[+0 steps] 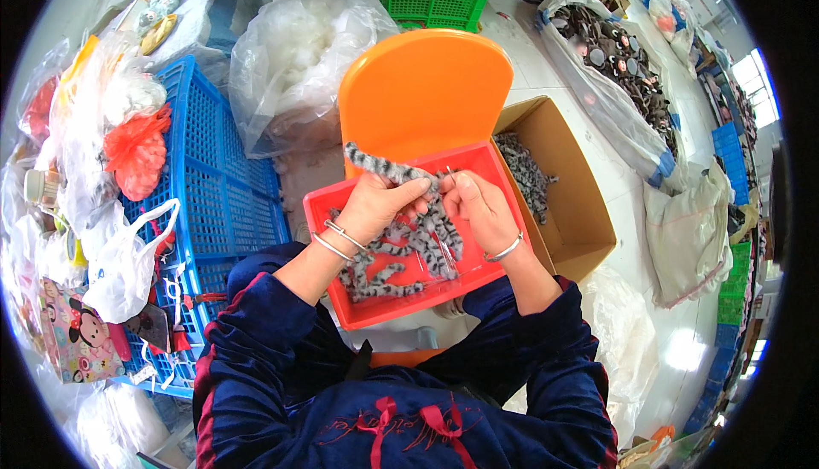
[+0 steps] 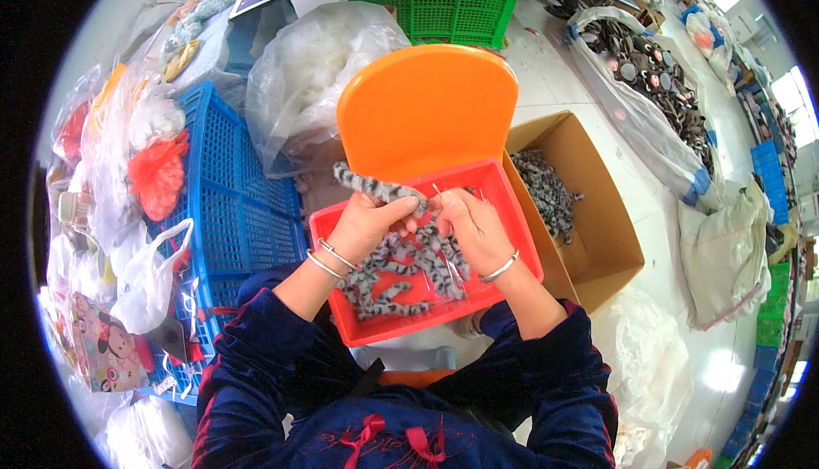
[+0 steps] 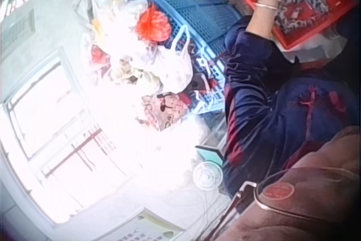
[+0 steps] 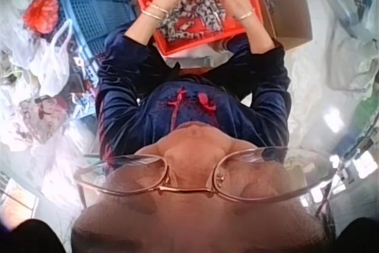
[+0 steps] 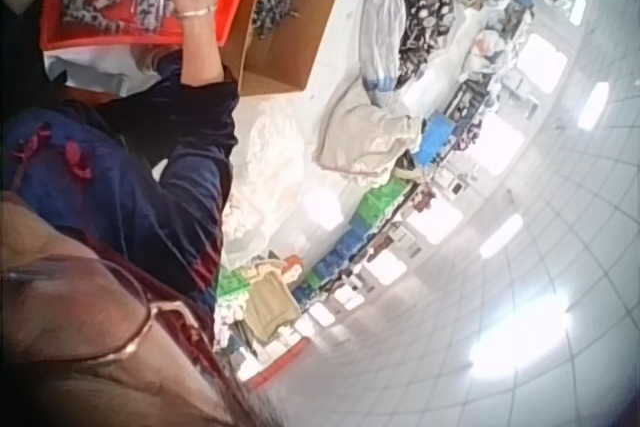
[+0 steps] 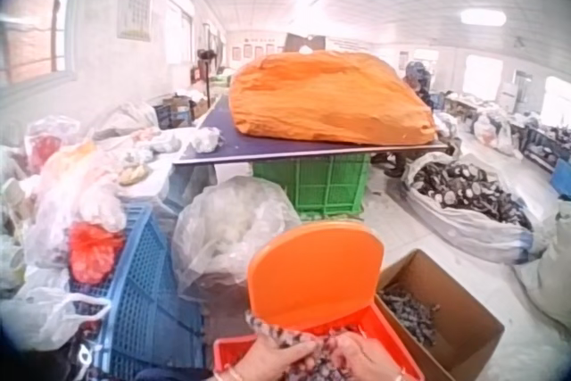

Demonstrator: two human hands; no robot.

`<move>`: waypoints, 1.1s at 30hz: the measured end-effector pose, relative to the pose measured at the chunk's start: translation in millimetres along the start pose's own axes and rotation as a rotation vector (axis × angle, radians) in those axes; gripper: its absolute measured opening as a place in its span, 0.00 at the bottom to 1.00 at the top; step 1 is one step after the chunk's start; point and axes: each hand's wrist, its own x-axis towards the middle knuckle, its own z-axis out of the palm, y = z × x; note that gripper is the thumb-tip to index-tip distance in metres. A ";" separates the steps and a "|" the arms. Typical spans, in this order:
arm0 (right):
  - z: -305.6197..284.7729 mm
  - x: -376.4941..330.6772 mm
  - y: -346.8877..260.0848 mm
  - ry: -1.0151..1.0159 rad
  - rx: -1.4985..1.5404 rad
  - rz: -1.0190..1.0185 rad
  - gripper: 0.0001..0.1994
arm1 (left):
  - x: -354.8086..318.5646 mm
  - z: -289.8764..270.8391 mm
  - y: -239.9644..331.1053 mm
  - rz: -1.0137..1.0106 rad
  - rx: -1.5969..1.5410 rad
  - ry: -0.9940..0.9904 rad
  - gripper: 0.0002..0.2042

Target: The person sits on the floor and uses a thin metal tool to thread or attach small gray-and-white patterned items from a red tray into a cardboard box. The person repeatedly picks up items, manipulates them with the tool, and places them into the box.

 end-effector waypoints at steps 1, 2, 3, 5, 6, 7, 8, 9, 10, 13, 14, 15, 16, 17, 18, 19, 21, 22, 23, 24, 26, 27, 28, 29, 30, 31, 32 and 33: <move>1.0 -0.5 -1.4 0.029 0.010 -0.007 0.10 | -0.2 -0.8 -0.9 -0.031 -0.057 0.028 0.08; 2.1 -0.6 -1.9 0.058 0.020 -0.013 0.09 | -0.8 -1.4 -0.9 -0.061 -0.114 0.056 0.07; 2.9 -0.8 -0.8 0.068 0.009 -0.020 0.08 | -0.7 -0.9 0.6 -0.056 -0.139 0.061 0.07; 5.1 -0.7 2.0 0.086 -0.014 -0.034 0.07 | -1.0 0.2 4.8 -0.043 -0.187 0.072 0.08; 6.5 -1.4 1.3 0.073 -0.043 -0.063 0.07 | -0.7 -0.1 4.9 -0.038 -0.203 0.077 0.08; 8.0 -2.6 -1.0 0.060 -0.074 -0.092 0.06 | -0.4 -0.4 5.0 -0.033 -0.220 0.081 0.08; 9.3 -3.5 -3.0 0.047 -0.104 -0.120 0.06 | -0.1 -0.8 5.0 -0.028 -0.237 0.085 0.08; 10.2 -5.0 -4.7 0.051 -0.131 -0.111 0.06 | 0.0 -0.8 2.8 -0.030 -0.244 0.092 0.08; 11.1 -6.3 -6.2 0.054 -0.158 -0.101 0.07 | 0.5 -1.0 -0.2 -0.032 -0.250 0.098 0.08; 12.8 -6.8 -3.0 0.088 -0.223 -0.103 0.07 | 0.1 1.9 -3.8 -0.058 -0.233 0.122 0.09; 13.5 -6.4 -0.3 0.103 -0.243 -0.110 0.08 | -0.3 3.3 -4.4 -0.070 -0.220 0.131 0.09; 14.5 -6.0 2.3 0.111 -0.256 -0.111 0.08 | -0.1 5.1 -4.6 -0.068 -0.217 0.137 0.09; 15.8 -5.7 5.0 0.119 -0.269 -0.113 0.08 | 0.0 7.4 -4.3 -0.065 -0.214 0.143 0.10; 17.0 -5.6 7.1 0.126 -0.283 -0.115 0.08 | 0.4 9.3 -4.3 -0.063 -0.210 0.149 0.10; 18.4 -5.5 8.4 0.137 -0.256 -0.122 0.08 | 0.7 10.2 -4.1 -0.061 -0.233 0.143 0.10; 19.8 -5.6 9.4 0.147 -0.229 -0.129 0.07 | 1.1 11.0 -4.0 -0.059 -0.256 0.136 0.10; 21.9 -5.3 9.1 0.173 -0.165 -0.130 0.07 | 1.7 14.1 -3.9 -0.047 -0.294 0.142 0.11; 22.8 -5.1 8.4 0.189 -0.129 -0.125 0.08 | 1.8 16.8 -3.9 -0.039 -0.309 0.154 0.11; 23.3 -5.0 7.8 0.206 -0.092 -0.120 0.08 | 1.9 18.6 -4.0 -0.030 -0.324 0.165 0.11; 23.7 -4.7 7.3 0.200 -0.080 -0.110 0.08 | 2.3 18.8 -4.9 -0.021 -0.327 0.161 0.11; 24.1 -4.3 6.2 0.188 -0.055 -0.090 0.08 | 3.3 18.4 -7.0 -0.003 -0.335 0.153 0.11; 24.1 -4.2 6.1 0.182 -0.044 -0.093 0.08 | 3.1 18.7 -6.7 0.000 -0.332 0.151 0.11; 24.1 -4.0 6.2 0.177 -0.033 -0.096 0.09 | 2.9 18.9 -6.3 0.003 -0.330 0.150 0.11; 24.1 -3.7 6.2 0.172 -0.021 -0.099 0.09 | 2.8 18.9 -6.0 0.006 -0.327 0.149 0.11; 24.1 -3.9 5.1 0.169 -0.011 -0.077 0.09 | 2.8 18.6 -6.3 0.003 -0.323 0.149 0.11; 24.2 -4.2 2.9 0.165 0.000 -0.054 0.09 | 3.0 18.0 -7.0 0.000 -0.318 0.149 0.10; 24.3 -4.6 0.8 0.161 0.011 -0.032 0.09 | 3.2 17.4 -7.8 -0.003 -0.313 0.149 0.10; 24.4 -5.1 -1.5 0.155 0.023 -0.024 0.10 | 3.5 17.1 -8.7 -0.001 -0.317 0.145 0.10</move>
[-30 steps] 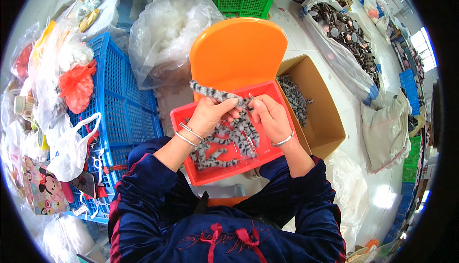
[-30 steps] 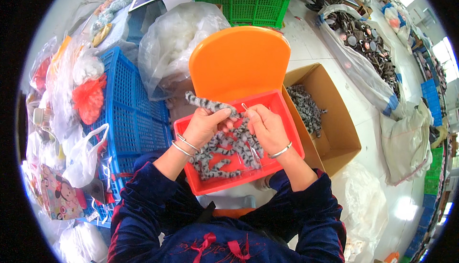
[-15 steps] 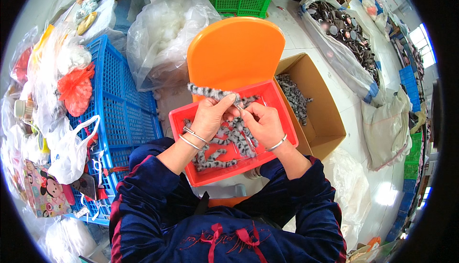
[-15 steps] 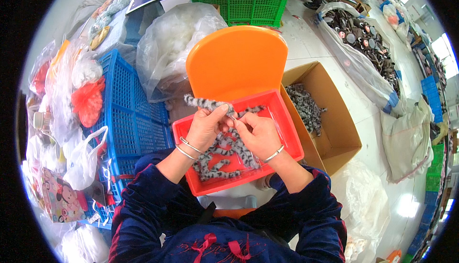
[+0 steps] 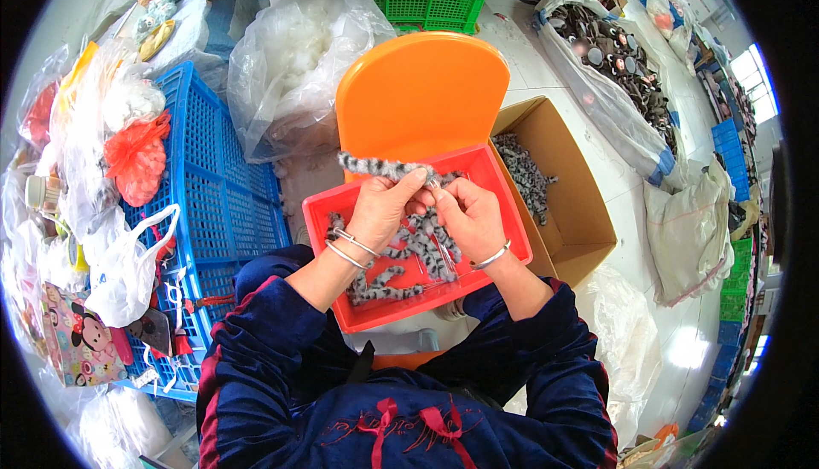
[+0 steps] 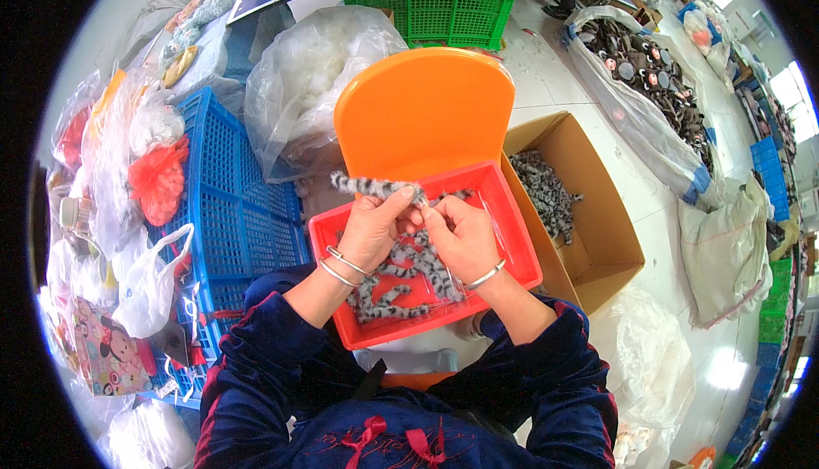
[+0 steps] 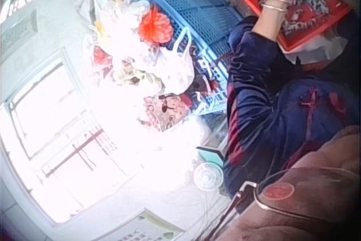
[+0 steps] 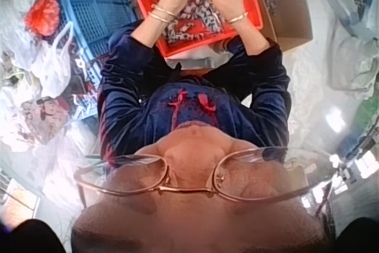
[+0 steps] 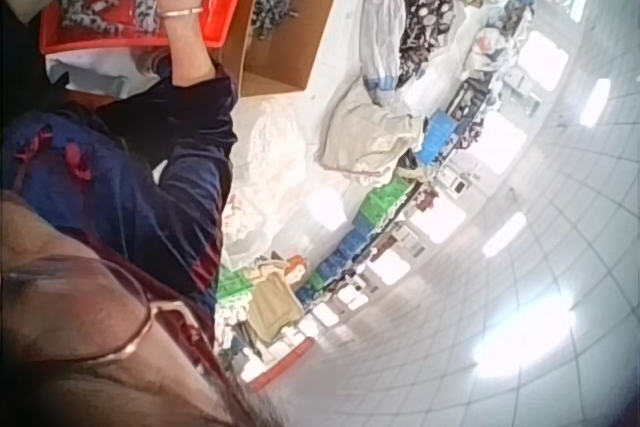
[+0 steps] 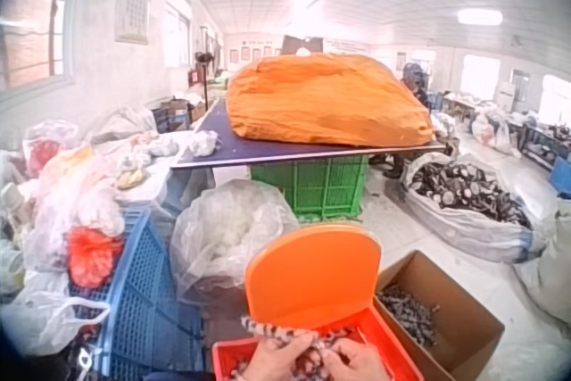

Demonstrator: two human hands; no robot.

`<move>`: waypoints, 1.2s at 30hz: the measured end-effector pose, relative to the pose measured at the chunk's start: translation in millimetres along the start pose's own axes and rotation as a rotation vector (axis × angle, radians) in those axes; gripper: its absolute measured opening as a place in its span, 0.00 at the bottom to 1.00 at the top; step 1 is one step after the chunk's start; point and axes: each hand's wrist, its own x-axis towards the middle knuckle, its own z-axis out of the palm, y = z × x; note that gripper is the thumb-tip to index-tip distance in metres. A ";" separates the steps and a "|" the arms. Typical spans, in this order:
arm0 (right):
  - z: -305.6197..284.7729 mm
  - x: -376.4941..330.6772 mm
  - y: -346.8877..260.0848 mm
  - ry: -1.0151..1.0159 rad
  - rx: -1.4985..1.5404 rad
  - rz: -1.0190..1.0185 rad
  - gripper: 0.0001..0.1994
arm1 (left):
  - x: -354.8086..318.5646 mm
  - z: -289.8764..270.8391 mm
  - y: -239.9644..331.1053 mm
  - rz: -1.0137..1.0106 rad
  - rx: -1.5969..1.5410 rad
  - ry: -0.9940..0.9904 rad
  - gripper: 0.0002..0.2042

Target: The person sits on the floor and uses a thin metal tool to thread or attach small gray-and-white patterned items from a red tray into a cardboard box. The person repeatedly picks up items, manipulates them with the tool, and places them into the box.

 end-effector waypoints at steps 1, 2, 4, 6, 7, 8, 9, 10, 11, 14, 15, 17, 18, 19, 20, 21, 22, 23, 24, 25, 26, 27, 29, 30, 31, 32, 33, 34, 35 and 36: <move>0.2 -0.6 -2.3 -0.006 0.012 0.009 0.10 | 0.3 -0.3 -0.8 0.000 -0.004 -0.004 0.10; 0.4 -1.0 -3.4 -0.012 0.023 0.017 0.11 | 0.5 -0.4 -1.4 0.001 -0.009 -0.008 0.10; 0.4 -1.0 -0.5 -0.008 0.066 0.019 0.11 | 0.6 2.3 -2.3 0.011 -0.034 -0.002 0.09; -0.4 -0.4 1.0 -0.006 0.071 0.031 0.10 | 0.5 3.8 -2.9 0.035 -0.013 0.003 0.08; -1.6 0.5 1.3 -0.005 0.054 0.042 0.10 | 0.4 4.0 -3.1 0.054 0.020 0.005 0.08; -2.3 1.3 1.4 -0.005 0.036 0.053 0.10 | 0.2 4.0 -3.4 0.072 0.054 0.007 0.07; -2.7 1.7 0.2 -0.006 0.032 0.065 0.10 | 0.0 3.9 -3.5 0.090 0.083 0.000 0.07; -3.1 1.8 -2.0 -0.007 0.027 0.077 0.10 | -0.6 3.4 -3.5 0.107 0.111 -0.007 0.06; -3.6 2.1 -3.2 -0.007 0.022 0.089 0.10 | -1.0 2.8 -3.4 0.125 0.140 -0.014 0.05; -6.5 3.7 0.2 -0.019 -0.157 -0.085 0.09 | 5.0 -7.6 -2.4 0.119 0.169 -0.127 0.05; -11.4 6.1 -0.6 -0.060 -0.227 -0.138 0.09 | 4.8 -7.9 2.7 0.085 0.199 -0.151 0.05; -25.2 10.5 -2.8 -0.143 -0.366 -0.245 0.09 | 3.0 -7.0 11.9 0.018 0.257 -0.200 0.05; -27.3 10.2 -2.9 -0.176 -0.320 -0.187 0.08 | 1.5 -5.6 12.4 0.007 0.282 -0.215 0.05; -28.8 9.9 -3.0 -0.210 -0.273 -0.129 0.08 | -0.5 -4.4 11.9 -0.003 0.306 -0.229 0.05; -29.8 9.7 -3.0 -0.242 -0.226 -0.071 0.08 | -2.4 -3.0 12.1 -0.014 0.331 -0.244 0.06; -31.0 10.3 -2.9 -0.254 -0.178 -0.029 0.08 | -5.1 -0.8 14.5 0.000 0.378 -0.220 0.05; -32.2 12.4 -2.3 -0.266 -0.129 0.013 0.07 | -6.2 1.4 16.0 -0.002 0.383 -0.193 0.05; -33.4 12.9 -2.0 -0.277 -0.080 0.055 0.07 | -6.6 3.3 17.2 -0.004 0.389 -0.165 0.05; -33.7 13.3 -4.6 -0.283 -0.045 0.083 0.07 | -6.5 3.3 19.6 0.000 0.395 -0.132 0.05; -35.1 13.1 -8.7 -0.289 -0.009 0.112 0.07 | -3.8 0.0 21.4 0.045 0.370 -0.114 0.05; -37.2 13.2 -11.0 -0.296 0.026 0.140 0.07 | 0.8 -5.9 23.6 0.091 0.345 -0.096 0.05; -42.8 13.0 -10.5 -0.306 0.005 0.138 0.06 | 3.3 -9.3 27.4 0.133 0.319 -0.081 0.05; -56.3 12.9 -8.5 -0.326 -0.037 0.134 0.06 | 3.1 -15.4 35.6 0.096 0.299 -0.099 0.05; -59.2 13.4 -5.9 -0.319 -0.056 0.121 0.06 | 2.5 -16.1 37.1 0.075 0.288 -0.110 0.05; -61.2 14.7 -2.4 -0.312 -0.075 0.108 0.06 | 1.2 -15.4 34.5 0.043 0.272 -0.097 0.06; -62.0 15.4 -0.7 -0.305 -0.094 0.095 0.06 | 0.4 -15.3 33.1 0.044 0.293 -0.112 0.06; -59.8 15.6 -1.1 -0.313 -0.087 0.073 0.06 | -0.1 -15.5 32.2 0.043 0.317 -0.126 0.06; -55.6 15.7 -2.5 -0.321 -0.079 0.050 0.06 | -0.8 -15.4 31.2 0.043 0.341 -0.140 0.07; -53.0 15.7 -3.5 -0.328 -0.072 0.028 0.06 | -2.2 -13.6 30.0 0.050 0.334 -0.124 0.08; -52.5 16.5 -4.8 -0.329 -0.079 0.022 0.06 | -2.1 -14.1 30.8 0.044 0.354 -0.126 0.08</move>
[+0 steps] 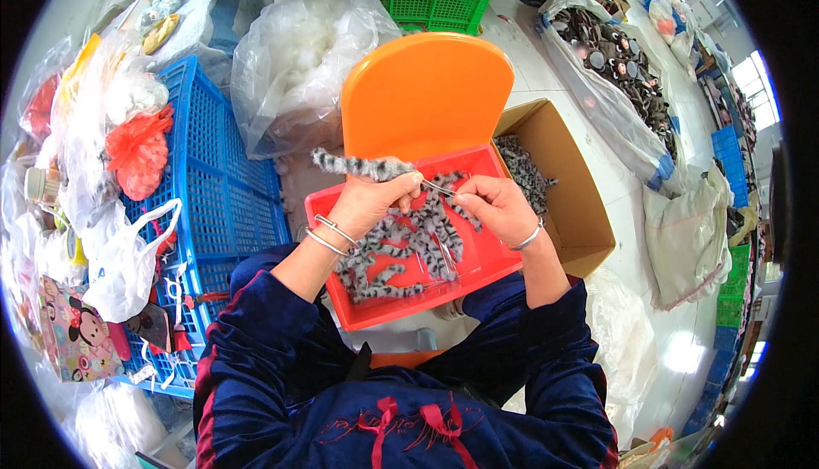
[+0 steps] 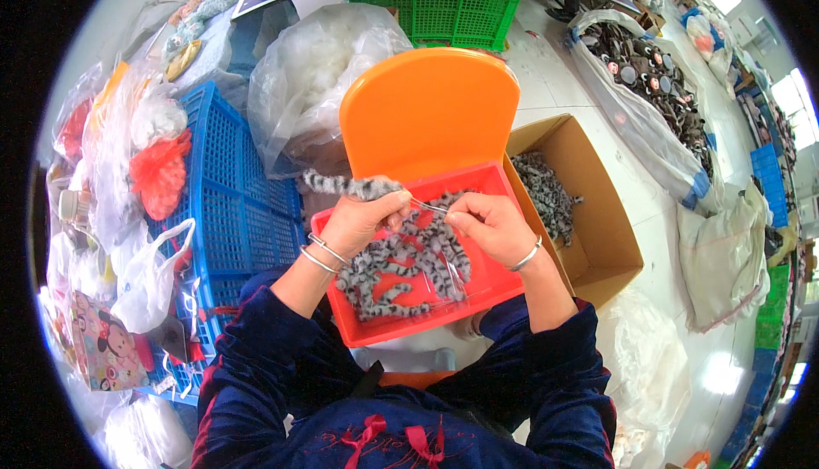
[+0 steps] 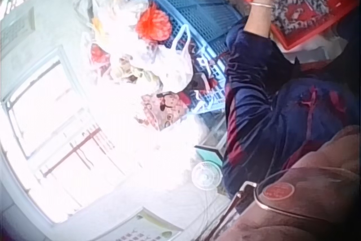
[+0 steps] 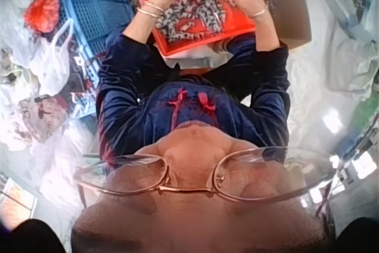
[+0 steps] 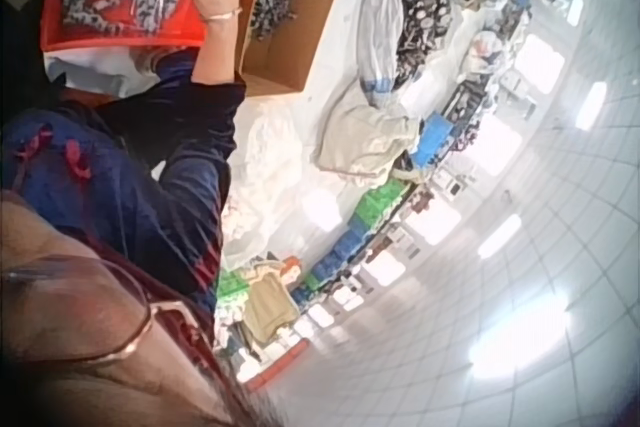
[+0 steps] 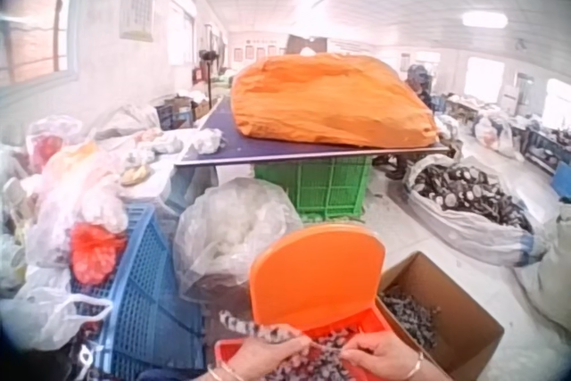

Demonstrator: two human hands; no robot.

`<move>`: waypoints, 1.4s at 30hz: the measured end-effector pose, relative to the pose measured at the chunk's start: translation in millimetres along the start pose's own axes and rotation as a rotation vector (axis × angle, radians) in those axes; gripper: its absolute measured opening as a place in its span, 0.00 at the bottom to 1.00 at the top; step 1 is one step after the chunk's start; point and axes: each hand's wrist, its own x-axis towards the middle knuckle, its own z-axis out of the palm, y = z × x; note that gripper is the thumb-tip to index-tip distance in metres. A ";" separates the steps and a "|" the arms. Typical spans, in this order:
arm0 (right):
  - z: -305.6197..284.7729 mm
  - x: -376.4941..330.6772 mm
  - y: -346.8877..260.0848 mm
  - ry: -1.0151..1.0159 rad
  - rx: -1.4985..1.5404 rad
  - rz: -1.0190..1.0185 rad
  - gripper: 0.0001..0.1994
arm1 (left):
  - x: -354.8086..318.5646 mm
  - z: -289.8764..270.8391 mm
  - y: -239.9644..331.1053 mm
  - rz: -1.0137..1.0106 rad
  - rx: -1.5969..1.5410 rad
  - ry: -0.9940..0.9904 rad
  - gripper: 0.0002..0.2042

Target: The person sits on the floor and uses a thin metal tool to thread or attach small gray-and-white patterned items from a red tray into a cardboard box. The person repeatedly picks up items, manipulates them with the tool, and places them into the box.

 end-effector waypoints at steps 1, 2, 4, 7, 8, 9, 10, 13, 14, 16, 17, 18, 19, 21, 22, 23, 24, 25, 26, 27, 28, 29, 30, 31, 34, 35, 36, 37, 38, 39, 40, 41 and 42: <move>-0.4 1.3 -1.3 0.000 -0.008 -0.005 0.06 | 0.1 -1.6 0.7 -0.007 0.020 -0.004 0.08; -0.6 1.9 -2.0 -0.001 -0.016 -0.010 0.06 | 0.2 -2.4 1.2 -0.014 0.039 -0.007 0.08; -3.0 1.9 -3.0 -0.002 -0.004 0.001 0.07 | -1.9 3.4 8.2 -0.025 -0.035 0.013 0.08; -6.1 1.0 -1.0 0.017 -0.026 0.012 0.07 | -1.8 1.8 4.5 -0.007 -0.175 0.059 0.08; -7.1 0.8 0.2 0.026 -0.039 0.015 0.07 | -1.4 -0.1 1.8 0.005 -0.226 0.077 0.08; -8.5 0.4 0.3 0.025 -0.059 -0.004 0.07 | -2.0 -1.4 1.2 0.009 -0.228 0.073 0.08; -9.9 0.0 0.3 0.024 -0.078 -0.023 0.06 | -2.8 -2.9 0.8 0.013 -0.231 0.068 0.09; -14.0 -0.9 -0.1 0.005 -0.127 -0.051 0.06 | -1.8 -6.7 -2.7 -0.005 -0.214 0.024 0.09; -15.2 -0.8 -0.2 -0.005 -0.142 -0.056 0.06 | -1.5 -7.5 -3.6 -0.015 -0.205 0.004 0.09; -18.7 -0.5 2.5 -0.034 -0.134 -0.056 0.06 | -3.5 -4.5 1.6 -0.072 -0.129 0.004 0.08; -19.6 -0.3 3.4 -0.049 -0.129 -0.056 0.06 | -4.3 -3.0 3.3 -0.100 -0.092 0.005 0.07; -18.1 0.3 2.7 -0.062 -0.093 -0.030 0.06 | -4.3 -2.8 2.2 -0.095 -0.068 0.005 0.07; -14.6 1.1 1.4 -0.076 -0.056 -0.005 0.06 | -4.3 -2.4 0.2 -0.090 -0.045 0.006 0.07; -3.6 3.8 4.3 -0.108 -0.031 -0.012 0.06 | -6.7 5.4 -4.0 -0.087 0.014 -0.013 0.07; 4.6 5.2 12.4 -0.121 -0.043 -0.043 0.06 | -9.2 14.9 -8.0 -0.090 0.049 -0.038 0.07; 10.2 5.7 16.3 -0.134 -0.055 -0.074 0.06 | -8.0 18.9 -20.4 -0.066 -0.005 -0.093 0.07; 14.2 6.6 16.1 -0.114 -0.040 -0.048 0.06 | -8.3 19.1 -19.1 -0.067 -0.011 -0.067 0.07; 17.4 7.1 15.6 -0.093 -0.025 -0.023 0.06 | -8.7 19.3 -16.6 -0.068 -0.016 -0.042 0.07; 19.1 7.1 15.4 -0.072 -0.011 0.003 0.06 | -8.9 19.7 -15.4 -0.070 -0.022 -0.016 0.07; 16.8 7.7 14.4 -0.075 0.015 0.024 0.06 | -7.6 19.4 -17.2 -0.047 -0.024 -0.011 0.07; 12.6 7.3 10.7 -0.077 0.044 0.057 0.06 | -6.9 15.7 -17.0 -0.039 -0.041 0.012 0.07; 7.6 6.2 4.4 -0.078 0.072 0.090 0.06 | -5.3 11.2 -15.7 -0.031 -0.059 0.035 0.07; 2.4 4.2 1.6 -0.075 0.101 0.128 0.06 | -3.3 8.7 -14.8 -0.027 -0.078 0.052 0.07; -0.7 3.1 1.9 -0.072 0.078 0.111 0.06 | -2.3 6.5 -13.7 -0.029 -0.087 0.057 0.07; 2.1 2.5 3.7 -0.052 0.057 0.076 0.05 | -3.8 8.9 -12.0 -0.022 -0.091 0.034 0.07; 5.5 3.4 7.0 -0.052 0.055 0.036 0.05 | -4.6 12.4 -14.1 -0.022 -0.074 0.027 0.07; 10.2 5.0 12.1 -0.050 0.052 -0.006 0.05 | -5.8 18.4 -16.8 -0.021 -0.058 0.017 0.07; 13.6 6.3 15.7 -0.048 0.050 -0.047 0.05 | -6.6 21.9 -18.5 -0.021 -0.041 0.008 0.07; 14.8 6.6 17.4 -0.041 0.047 -0.027 0.05 | -6.5 22.1 -19.9 -0.018 -0.039 0.009 0.07; 16.5 8.0 18.5 -0.039 0.046 -0.011 0.05 | -6.7 20.9 -20.4 -0.013 -0.037 0.014 0.07; 17.8 8.9 18.7 -0.036 0.045 0.006 0.05 | -6.8 20.0 -20.5 -0.009 -0.034 0.020 0.07; 18.9 9.2 17.3 -0.026 0.056 0.004 0.06 | -6.3 19.1 -20.0 -0.005 -0.033 0.014 0.07; 20.1 9.0 15.7 -0.018 0.068 0.004 0.06 | -5.8 18.6 -17.9 -0.001 -0.034 0.011 0.08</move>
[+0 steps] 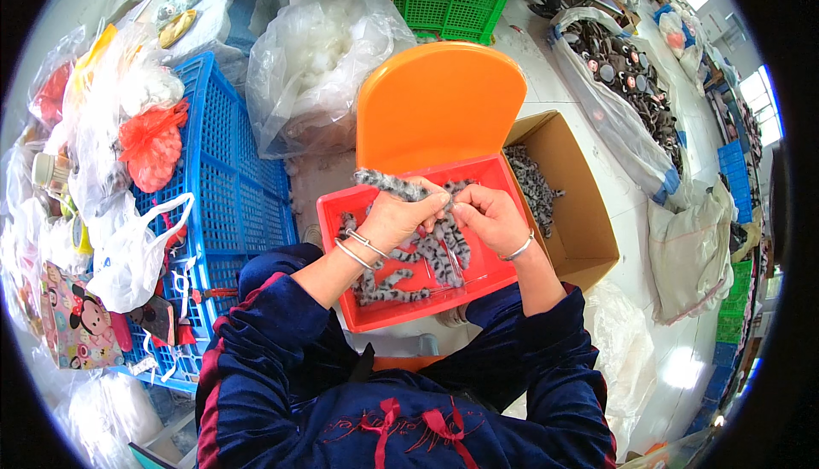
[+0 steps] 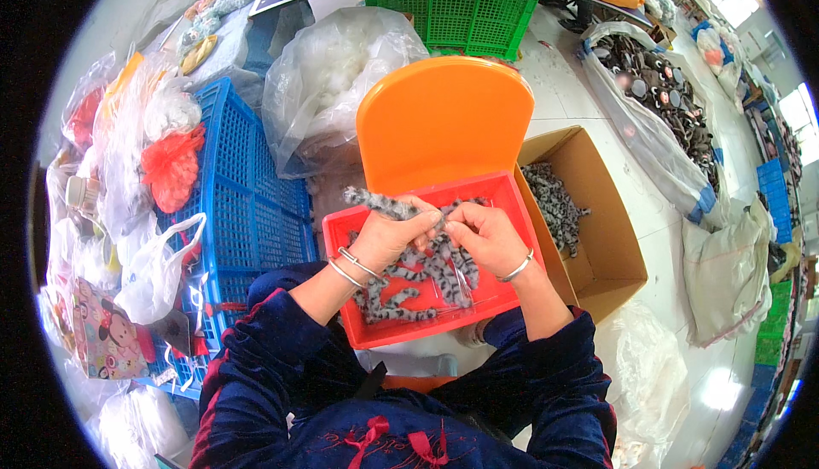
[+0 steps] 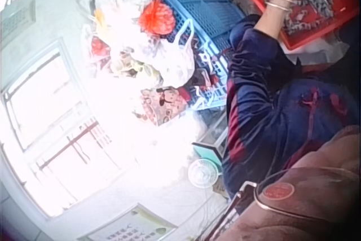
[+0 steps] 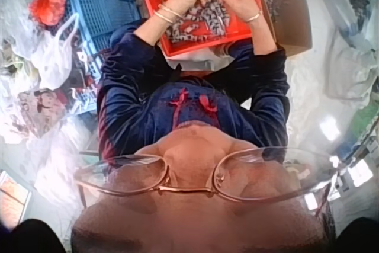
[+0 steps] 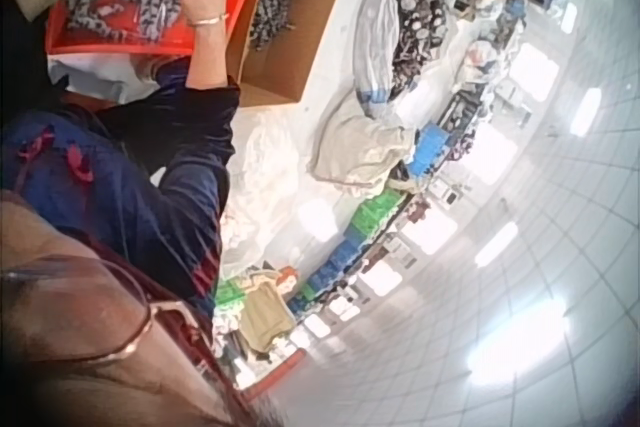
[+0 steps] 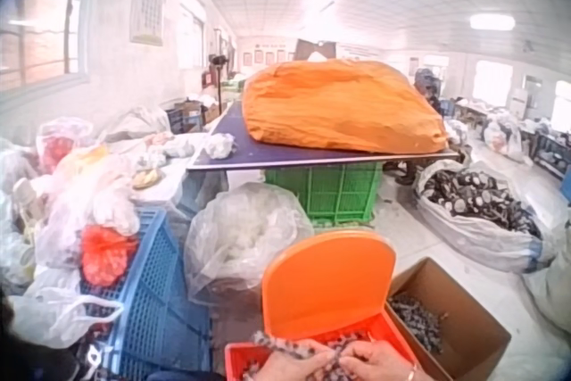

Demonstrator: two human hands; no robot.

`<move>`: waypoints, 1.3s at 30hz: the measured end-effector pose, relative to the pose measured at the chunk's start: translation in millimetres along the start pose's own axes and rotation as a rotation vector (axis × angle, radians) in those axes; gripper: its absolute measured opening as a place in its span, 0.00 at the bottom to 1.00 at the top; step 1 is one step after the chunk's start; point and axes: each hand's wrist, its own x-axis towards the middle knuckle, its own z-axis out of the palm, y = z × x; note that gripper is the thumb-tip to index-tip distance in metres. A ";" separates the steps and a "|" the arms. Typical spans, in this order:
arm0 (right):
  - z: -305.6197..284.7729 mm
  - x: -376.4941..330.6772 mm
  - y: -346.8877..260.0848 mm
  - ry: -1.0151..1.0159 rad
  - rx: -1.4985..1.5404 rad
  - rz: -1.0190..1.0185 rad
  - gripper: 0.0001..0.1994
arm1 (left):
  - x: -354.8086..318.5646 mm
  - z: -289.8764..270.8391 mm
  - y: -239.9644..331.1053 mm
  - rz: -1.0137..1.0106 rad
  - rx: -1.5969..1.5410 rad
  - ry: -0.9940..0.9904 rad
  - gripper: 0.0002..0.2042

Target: The person sits on the floor and uses a thin metal tool to thread or attach small gray-and-white patterned items from a red tray into a cardboard box. The person repeatedly picks up items, manipulates them with the tool, and places them into the box.

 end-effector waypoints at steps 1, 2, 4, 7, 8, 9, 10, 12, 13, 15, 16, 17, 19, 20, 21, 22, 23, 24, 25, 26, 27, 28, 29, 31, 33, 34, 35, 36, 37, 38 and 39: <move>0.9 -0.1 -0.6 0.008 0.011 0.000 0.06 | 0.2 -0.5 1.0 0.003 -0.001 -0.004 0.08; 0.2 -0.6 -0.1 -0.009 0.019 0.014 0.05 | 0.2 -1.1 0.2 0.006 0.007 -0.003 0.08; -2.8 -2.1 -0.6 -0.039 0.033 0.042 0.05 | 1.1 -1.9 -1.1 0.014 0.022 -0.006 0.07; -3.2 -2.0 3.1 -0.026 0.014 0.033 0.04 | 3.2 -2.5 -2.2 0.022 0.051 -0.015 0.08; -2.6 -1.6 4.7 0.006 0.003 0.031 0.05 | 3.4 -1.8 -2.5 0.018 0.043 -0.001 0.07; -0.6 -0.3 6.5 0.037 -0.009 0.030 0.05 | 3.5 -1.0 -3.1 0.014 0.035 0.014 0.07; 2.1 0.4 7.1 0.069 -0.021 0.029 0.06 | 3.5 0.0 -3.9 0.010 0.027 0.029 0.07; 10.9 1.5 2.2 0.176 -0.208 -0.023 0.08 | 3.3 3.4 -11.6 0.046 0.118 0.096 0.07; 16.0 2.7 -0.1 0.229 -0.301 -0.050 0.08 | 3.0 5.2 -15.8 0.065 0.165 0.129 0.07; 27.5 5.2 -1.3 0.342 -0.476 -0.062 0.10 | 1.5 8.9 -20.7 0.359 0.325 0.117 0.06; 30.0 5.2 -1.3 0.399 -0.563 -0.067 0.10 | 0.8 10.4 -21.1 0.507 0.405 0.109 0.06; 28.6 5.5 0.9 0.403 -0.598 -0.078 0.12 | -0.2 10.3 -21.1 0.450 0.432 0.114 0.06; 19.6 6.9 8.7 0.350 -0.305 -0.084 0.12 | -2.5 15.8 -8.8 0.250 0.252 0.113 0.09; 13.3 7.2 10.5 0.322 -0.159 -0.087 0.13 | -1.9 17.0 -5.1 0.150 0.162 0.113 0.10; 6.2 6.1 -0.5 0.195 0.117 0.074 0.14 | 4.4 8.9 -0.9 0.137 0.169 0.036 0.15; 2.4 5.1 -5.3 0.140 0.166 0.085 0.14 | 5.0 7.6 0.0 0.098 0.066 0.048 0.15; -0.5 4.3 -8.6 0.085 0.215 0.097 0.15 | 4.7 6.7 0.8 0.060 -0.036 0.058 0.15; -2.2 3.5 -10.1 0.033 0.264 0.109 0.16 | 4.0 8.1 4.2 0.019 -0.139 0.066 0.16; 3.8 2.3 -7.5 0.043 0.165 0.083 0.20 | 6.5 5.9 -2.5 0.008 -0.197 0.000 0.16; 7.7 1.9 -8.5 0.054 0.190 0.083 0.20 | 7.1 5.2 -3.7 -0.022 -0.215 -0.025 0.16; 11.5 1.5 -9.5 0.063 0.215 0.083 0.20 | 6.5 4.9 -3.1 -0.053 -0.232 -0.049 0.17; 13.2 1.2 -9.9 0.072 0.241 0.083 0.20 | 5.9 4.9 -2.5 -0.083 -0.248 -0.072 0.17; 9.9 3.7 -4.6 0.029 0.252 0.037 0.21 | 5.0 5.5 -1.6 -0.096 -0.238 -0.074 0.18; 10.6 4.3 -5.9 0.018 0.318 0.045 0.21 | 4.0 8.1 2.8 -0.120 -0.217 -0.083 0.20; 9.8 4.4 -5.6 -0.018 0.380 0.075 0.20 | 4.8 8.2 1.9 -0.143 -0.219 -0.096 0.21; 7.5 4.0 -3.7 -0.047 0.408 0.100 0.20 | 4.8 8.3 2.0 -0.155 -0.219 -0.102 0.21; 5.4 3.6 -2.0 -0.077 0.437 0.125 0.19 | 4.0 8.6 2.3 -0.160 -0.219 -0.107 0.21; 3.2 3.4 -0.9 -0.102 0.433 0.131 0.19 | 2.3 9.9 3.8 -0.167 -0.219 -0.113 0.21; 0.8 3.7 -0.1 -0.127 0.429 0.137 0.19 | 1.1 10.6 4.4 -0.174 -0.219 -0.118 0.22; -0.1 3.9 0.8 -0.152 0.426 0.142 0.19 | 0.6 10.3 3.7 -0.180 -0.208 -0.127 0.22; -1.2 4.2 1.5 -0.164 0.432 0.146 0.19 | 1.6 9.9 3.7 -0.182 -0.197 -0.138 0.22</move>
